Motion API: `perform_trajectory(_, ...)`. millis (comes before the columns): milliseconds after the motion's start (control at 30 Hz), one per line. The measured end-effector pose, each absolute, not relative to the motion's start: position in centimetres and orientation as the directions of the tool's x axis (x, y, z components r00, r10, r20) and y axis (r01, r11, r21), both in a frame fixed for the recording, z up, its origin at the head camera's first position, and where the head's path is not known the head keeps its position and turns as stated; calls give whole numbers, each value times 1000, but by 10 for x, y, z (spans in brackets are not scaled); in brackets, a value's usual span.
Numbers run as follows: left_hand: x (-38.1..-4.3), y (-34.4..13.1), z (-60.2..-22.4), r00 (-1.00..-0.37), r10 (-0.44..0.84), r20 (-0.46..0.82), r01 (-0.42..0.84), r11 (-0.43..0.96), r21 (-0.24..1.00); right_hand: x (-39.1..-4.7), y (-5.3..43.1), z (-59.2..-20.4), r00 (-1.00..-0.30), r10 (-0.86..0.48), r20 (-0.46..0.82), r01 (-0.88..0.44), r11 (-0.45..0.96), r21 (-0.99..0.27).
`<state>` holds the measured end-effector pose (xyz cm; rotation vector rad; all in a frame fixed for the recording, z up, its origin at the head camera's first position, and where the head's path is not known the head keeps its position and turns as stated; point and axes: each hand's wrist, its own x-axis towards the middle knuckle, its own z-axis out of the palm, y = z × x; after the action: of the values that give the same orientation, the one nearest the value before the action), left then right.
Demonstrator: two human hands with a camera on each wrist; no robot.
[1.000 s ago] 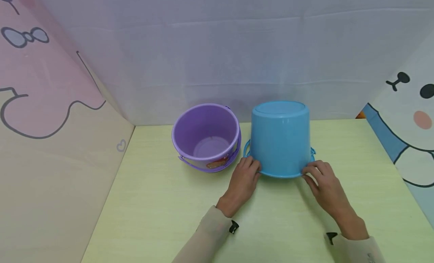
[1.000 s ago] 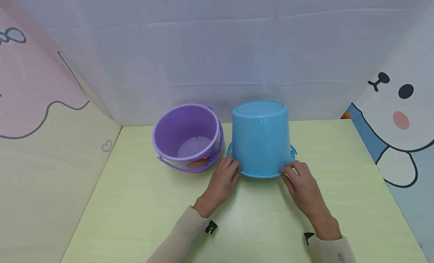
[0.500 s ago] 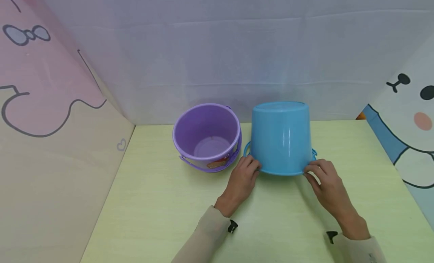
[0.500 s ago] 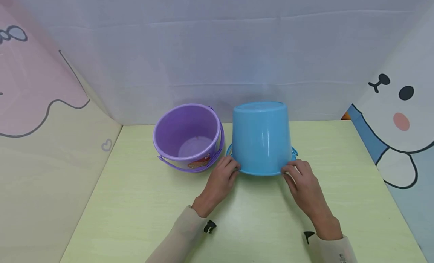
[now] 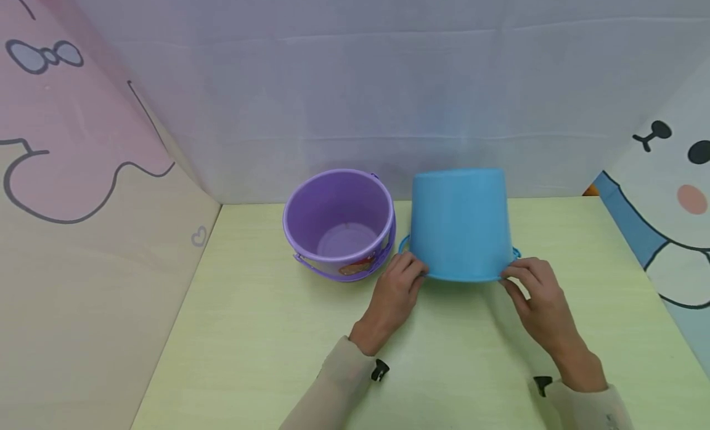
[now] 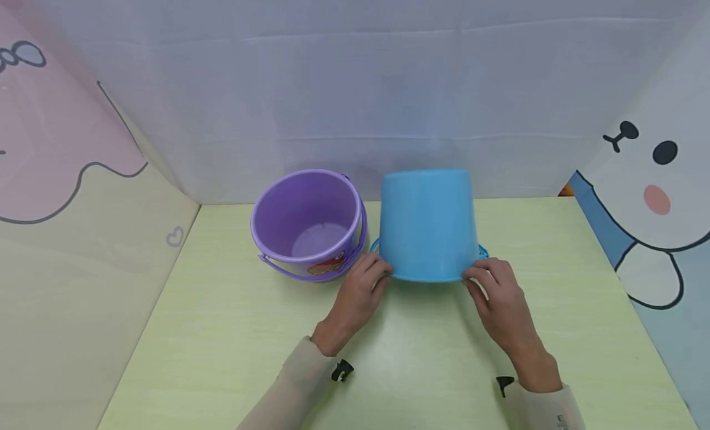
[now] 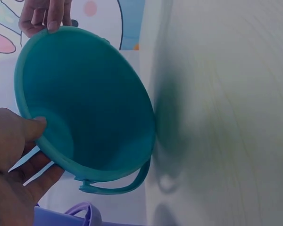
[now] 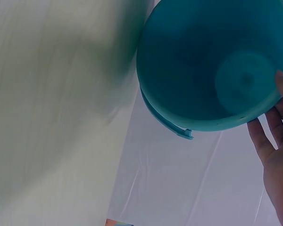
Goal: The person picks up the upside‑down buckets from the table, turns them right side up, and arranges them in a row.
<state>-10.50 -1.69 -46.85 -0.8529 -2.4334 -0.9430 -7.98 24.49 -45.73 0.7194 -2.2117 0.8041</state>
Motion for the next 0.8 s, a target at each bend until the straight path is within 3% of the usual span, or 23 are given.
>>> perform_trajectory(200,-105,-17,-462,-737,384,556,662,572,484,-82,245,-453,-592,-249,767,-693,644,-326)
perform_trajectory(800,-107,-19,-449,-693,357,626,694,563,448,-84,242,-441,-611,-186,769,-663,651,-369)
